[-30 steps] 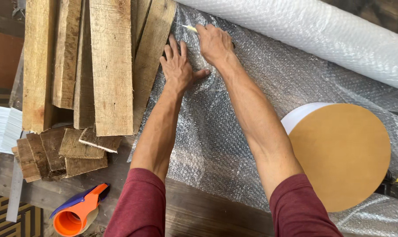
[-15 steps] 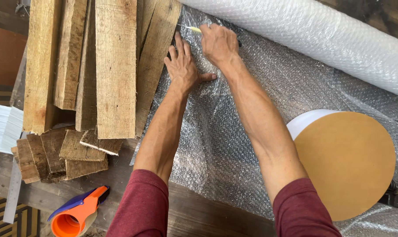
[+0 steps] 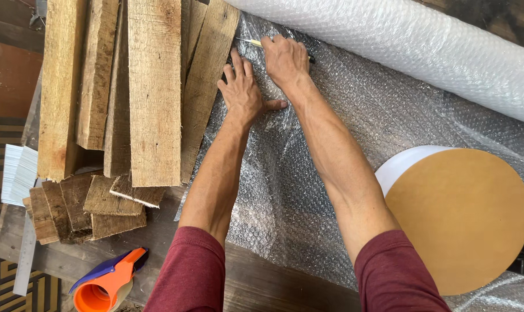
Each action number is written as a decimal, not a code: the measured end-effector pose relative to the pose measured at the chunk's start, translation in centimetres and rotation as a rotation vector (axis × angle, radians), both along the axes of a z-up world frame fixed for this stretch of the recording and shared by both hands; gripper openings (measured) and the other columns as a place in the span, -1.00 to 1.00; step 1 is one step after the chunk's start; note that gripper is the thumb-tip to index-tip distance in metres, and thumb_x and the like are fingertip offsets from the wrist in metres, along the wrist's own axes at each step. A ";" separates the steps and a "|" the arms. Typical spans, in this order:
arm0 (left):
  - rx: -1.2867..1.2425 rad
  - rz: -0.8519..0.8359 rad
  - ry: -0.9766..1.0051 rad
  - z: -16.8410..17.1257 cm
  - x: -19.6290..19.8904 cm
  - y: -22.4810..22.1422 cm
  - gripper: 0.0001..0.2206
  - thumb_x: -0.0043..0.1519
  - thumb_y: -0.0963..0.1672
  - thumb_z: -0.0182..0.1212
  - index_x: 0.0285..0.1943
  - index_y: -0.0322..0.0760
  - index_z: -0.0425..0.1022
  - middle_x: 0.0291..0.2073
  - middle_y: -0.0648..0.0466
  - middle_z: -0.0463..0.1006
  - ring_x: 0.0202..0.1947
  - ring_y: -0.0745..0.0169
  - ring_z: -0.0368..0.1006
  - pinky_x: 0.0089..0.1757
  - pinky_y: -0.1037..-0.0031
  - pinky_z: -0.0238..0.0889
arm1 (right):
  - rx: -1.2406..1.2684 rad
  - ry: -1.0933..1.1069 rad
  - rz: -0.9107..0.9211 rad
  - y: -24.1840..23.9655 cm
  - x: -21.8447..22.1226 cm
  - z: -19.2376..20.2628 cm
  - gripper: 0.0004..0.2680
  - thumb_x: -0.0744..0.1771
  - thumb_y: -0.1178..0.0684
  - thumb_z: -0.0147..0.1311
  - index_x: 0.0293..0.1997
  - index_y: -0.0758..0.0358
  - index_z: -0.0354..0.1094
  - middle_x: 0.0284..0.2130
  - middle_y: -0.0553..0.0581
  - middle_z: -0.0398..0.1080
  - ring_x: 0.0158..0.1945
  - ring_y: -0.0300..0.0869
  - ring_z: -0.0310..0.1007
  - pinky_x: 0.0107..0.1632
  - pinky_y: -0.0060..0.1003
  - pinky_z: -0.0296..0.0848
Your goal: The person wraps a circular wooden sign in bubble wrap, cutting the wrap to size with a utility knife and securing it with packing tape from a dispenser.
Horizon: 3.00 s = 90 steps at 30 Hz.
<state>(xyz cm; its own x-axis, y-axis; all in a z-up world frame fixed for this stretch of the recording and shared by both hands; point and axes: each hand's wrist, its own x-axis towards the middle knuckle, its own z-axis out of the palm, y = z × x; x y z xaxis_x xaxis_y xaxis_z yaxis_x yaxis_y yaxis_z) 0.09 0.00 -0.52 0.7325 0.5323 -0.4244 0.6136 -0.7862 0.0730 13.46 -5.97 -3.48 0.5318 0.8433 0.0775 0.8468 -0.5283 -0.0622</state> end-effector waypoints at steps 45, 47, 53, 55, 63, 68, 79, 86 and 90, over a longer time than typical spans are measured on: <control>-0.022 0.038 -0.148 4.1 -0.5 -1.2 0.32 -0.25 0.45 0.32 0.55 -0.44 0.10 0.57 -0.26 -0.16 0.38 -0.33 0.08 0.21 -0.20 0.05 | -0.103 0.004 -0.172 -23.8 7.1 2.2 -0.79 0.37 0.02 -0.21 -0.21 -0.04 0.47 -0.49 0.14 0.43 -0.37 0.11 0.59 -0.27 0.03 0.52; -0.017 0.035 -0.135 3.9 -0.5 -1.1 0.34 -0.26 0.45 0.30 0.56 -0.45 0.09 0.56 -0.27 -0.17 0.40 -0.36 0.06 0.23 -0.25 0.03 | -0.161 0.021 -0.175 -25.5 7.1 3.2 -0.84 0.38 0.02 -0.12 -0.19 0.00 0.48 -0.42 0.14 0.48 -0.30 0.12 0.61 -0.21 0.05 0.56; -0.037 0.040 -0.135 4.6 -0.5 -1.3 0.34 -0.26 0.44 0.30 0.57 -0.47 0.07 0.57 -0.28 -0.18 0.43 -0.40 0.05 0.26 -0.28 0.01 | -0.192 0.059 -0.230 -30.1 8.0 4.9 -0.82 0.38 0.07 -0.13 -0.15 0.00 0.51 -0.40 0.16 0.49 -0.27 0.12 0.62 -0.19 0.05 0.57; -0.050 0.049 -0.148 4.6 -0.6 -1.4 0.35 -0.27 0.45 0.29 0.57 -0.48 0.07 0.56 -0.29 -0.18 0.44 -0.42 0.05 0.26 -0.29 -0.01 | -0.199 0.066 -0.241 -31.2 8.0 5.9 -0.82 0.39 0.06 -0.13 -0.15 0.00 0.50 -0.39 0.17 0.50 -0.25 0.14 0.62 -0.18 0.07 0.57; -0.044 0.036 -0.127 4.3 -0.5 -1.2 0.38 -0.27 0.49 0.17 0.59 -0.46 0.05 0.57 -0.30 -0.19 0.47 -0.42 0.02 0.30 -0.31 -0.08 | -0.264 0.083 -0.309 -36.0 9.2 6.7 -0.82 0.40 0.06 -0.10 -0.09 -0.03 0.53 -0.33 0.21 0.52 -0.18 0.15 0.62 -0.10 0.09 0.57; -0.051 0.057 -0.135 4.0 -0.2 -1.2 0.35 -0.23 0.47 0.22 0.58 -0.47 0.05 0.56 -0.31 -0.19 0.46 -0.43 0.04 0.31 -0.25 -0.04 | -0.309 0.077 -0.349 -37.0 9.1 9.5 -0.82 0.41 0.06 -0.06 -0.05 -0.08 0.55 -0.32 0.19 0.52 -0.17 0.11 0.62 -0.09 0.04 0.57; 0.193 -0.403 -0.120 4.2 5.1 -12.8 -0.20 0.19 0.28 0.14 0.55 -0.05 0.19 0.44 -0.18 0.14 0.38 -0.13 0.19 0.13 0.07 0.30 | -0.295 0.023 -0.327 -37.5 10.0 8.6 -0.86 0.37 -0.02 0.01 -0.15 -0.06 0.55 -0.35 0.14 0.54 -0.19 0.10 0.63 -0.12 0.04 0.57; -0.213 -0.721 -0.277 6.4 1.9 -22.6 -0.01 0.10 0.46 -0.25 0.63 0.02 -0.02 0.62 -0.12 -0.22 0.58 -0.27 -0.32 0.38 -0.20 -0.21 | -0.296 0.053 -0.354 -38.1 10.3 8.5 -0.85 0.37 -0.01 -0.02 -0.13 -0.10 0.55 -0.34 0.12 0.54 -0.17 0.10 0.63 -0.11 0.04 0.56; -0.188 -0.719 -0.231 6.5 1.0 -22.1 0.02 0.05 0.47 -0.26 0.65 0.09 -0.09 0.64 -0.04 -0.25 0.61 -0.18 -0.35 0.41 -0.13 -0.27 | -0.280 0.054 -0.376 -39.2 10.1 10.0 -0.83 0.37 -0.04 -0.06 -0.16 -0.10 0.54 -0.32 0.12 0.54 -0.15 0.10 0.63 -0.09 0.02 0.57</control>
<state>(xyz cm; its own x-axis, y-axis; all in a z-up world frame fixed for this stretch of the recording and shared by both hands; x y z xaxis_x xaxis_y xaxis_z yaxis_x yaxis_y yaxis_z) 1.08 -22.06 6.01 0.9514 -0.1731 -0.2547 -0.0898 -0.9470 0.3084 23.56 -45.20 6.55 0.8011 0.5762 -0.1622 0.5933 -0.8002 0.0876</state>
